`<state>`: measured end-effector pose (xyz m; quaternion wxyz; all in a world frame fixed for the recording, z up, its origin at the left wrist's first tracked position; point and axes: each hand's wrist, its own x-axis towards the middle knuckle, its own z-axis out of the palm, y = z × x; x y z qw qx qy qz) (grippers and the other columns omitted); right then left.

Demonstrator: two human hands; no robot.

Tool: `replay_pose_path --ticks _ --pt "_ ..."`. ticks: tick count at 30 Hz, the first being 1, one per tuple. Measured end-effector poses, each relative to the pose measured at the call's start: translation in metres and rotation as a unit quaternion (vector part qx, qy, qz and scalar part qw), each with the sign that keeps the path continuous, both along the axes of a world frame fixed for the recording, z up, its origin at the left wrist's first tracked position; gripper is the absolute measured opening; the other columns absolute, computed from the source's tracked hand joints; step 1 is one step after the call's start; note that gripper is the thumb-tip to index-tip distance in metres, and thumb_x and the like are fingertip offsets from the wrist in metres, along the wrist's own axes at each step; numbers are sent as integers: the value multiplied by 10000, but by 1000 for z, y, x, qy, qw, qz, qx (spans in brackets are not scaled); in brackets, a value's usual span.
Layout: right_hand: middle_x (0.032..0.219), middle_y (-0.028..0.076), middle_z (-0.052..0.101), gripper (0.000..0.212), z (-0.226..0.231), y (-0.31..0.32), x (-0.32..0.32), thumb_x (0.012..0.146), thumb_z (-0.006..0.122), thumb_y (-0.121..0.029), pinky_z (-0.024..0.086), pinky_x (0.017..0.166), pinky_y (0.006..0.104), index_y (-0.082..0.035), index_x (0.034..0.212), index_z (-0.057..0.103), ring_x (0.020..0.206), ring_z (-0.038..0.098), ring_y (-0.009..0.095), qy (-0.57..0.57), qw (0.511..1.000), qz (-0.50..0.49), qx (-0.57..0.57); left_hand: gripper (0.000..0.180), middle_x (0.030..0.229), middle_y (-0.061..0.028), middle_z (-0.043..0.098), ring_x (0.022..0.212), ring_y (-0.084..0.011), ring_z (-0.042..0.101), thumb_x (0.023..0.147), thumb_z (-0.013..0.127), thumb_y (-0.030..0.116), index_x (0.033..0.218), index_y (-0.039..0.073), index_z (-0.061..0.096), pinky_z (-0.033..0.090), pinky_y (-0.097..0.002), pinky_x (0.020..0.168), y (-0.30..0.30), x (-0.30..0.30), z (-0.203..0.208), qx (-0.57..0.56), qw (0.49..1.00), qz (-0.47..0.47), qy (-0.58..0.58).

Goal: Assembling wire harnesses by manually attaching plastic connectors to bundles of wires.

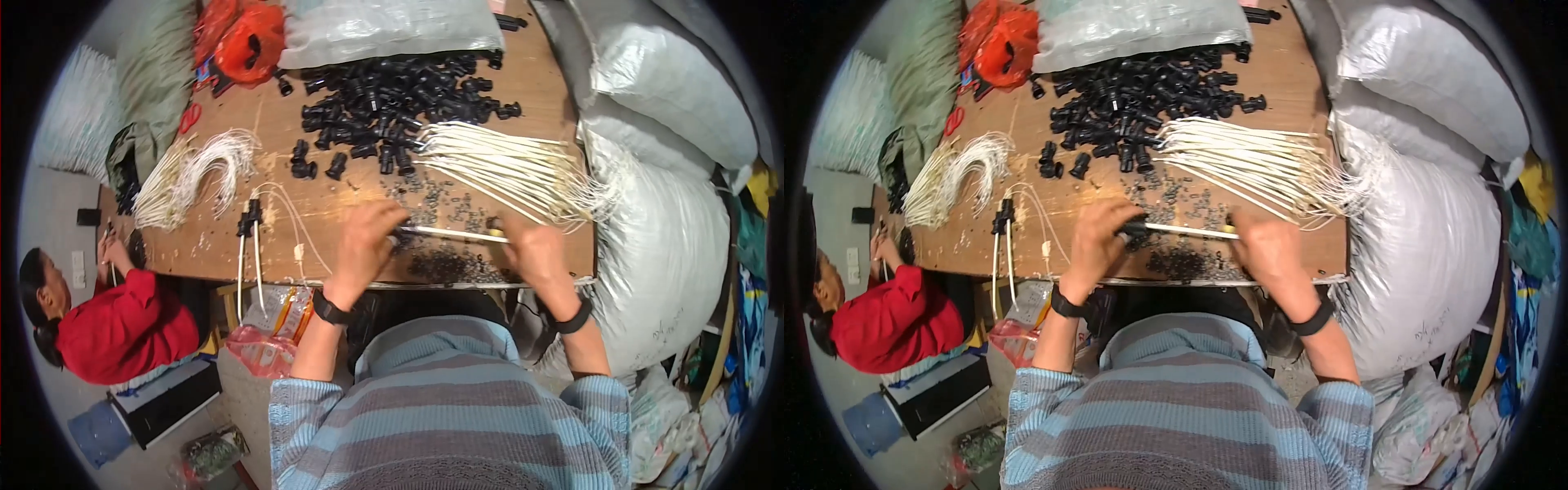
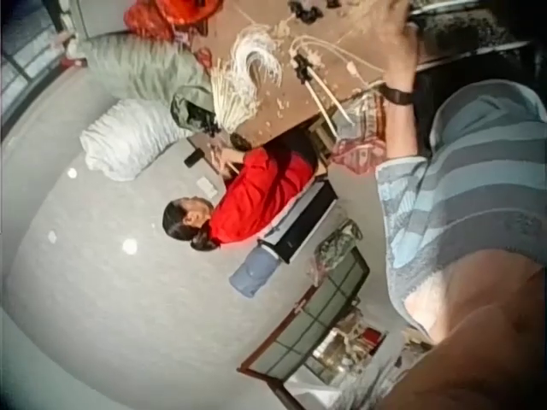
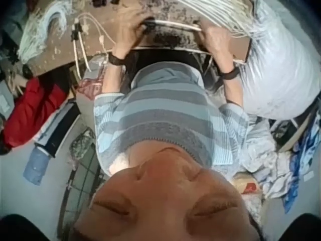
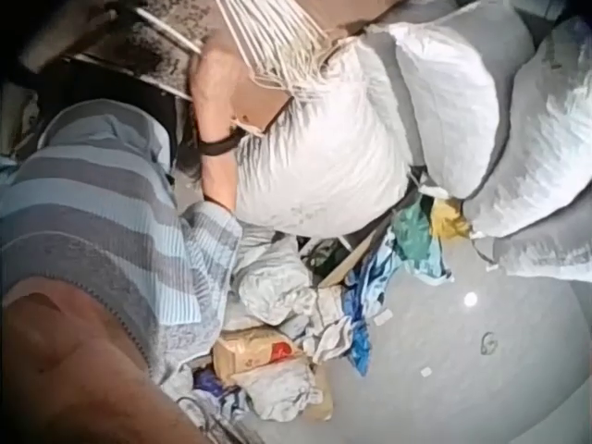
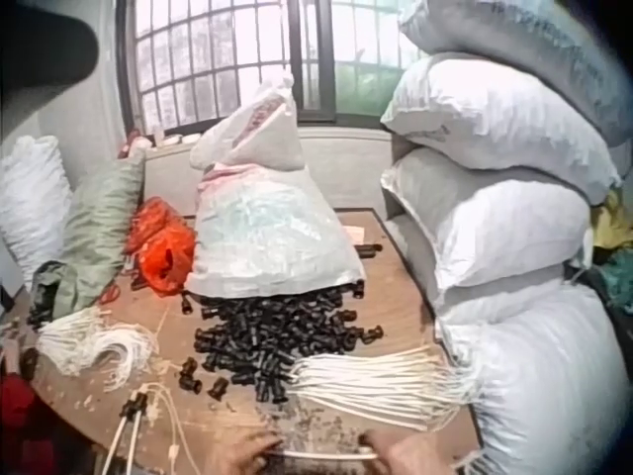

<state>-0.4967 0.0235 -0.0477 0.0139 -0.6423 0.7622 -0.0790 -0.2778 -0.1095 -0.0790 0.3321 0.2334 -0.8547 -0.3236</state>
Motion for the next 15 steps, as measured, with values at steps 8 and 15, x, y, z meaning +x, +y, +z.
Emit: replay_pose_path --ticks 8,15 --pt "1029 105 643 108 5 -9 -8 776 684 -69 533 660 322 -70 856 612 803 646 173 -675 704 85 -203 206 819 -60 645 578 -181 578 839 608 86 1045 87 624 460 -255 522 13 12 7 42 964 104 -240" --pt "766 120 632 175 -22 -23 49 779 703 -159 483 522 334 -58 878 600 618 635 241 -321 934 157 -34 170 799 -3 622 631 -59 529 811 588 -27 972 -17 642 437 -199 577 22 -3 -19 467 882 52 39"
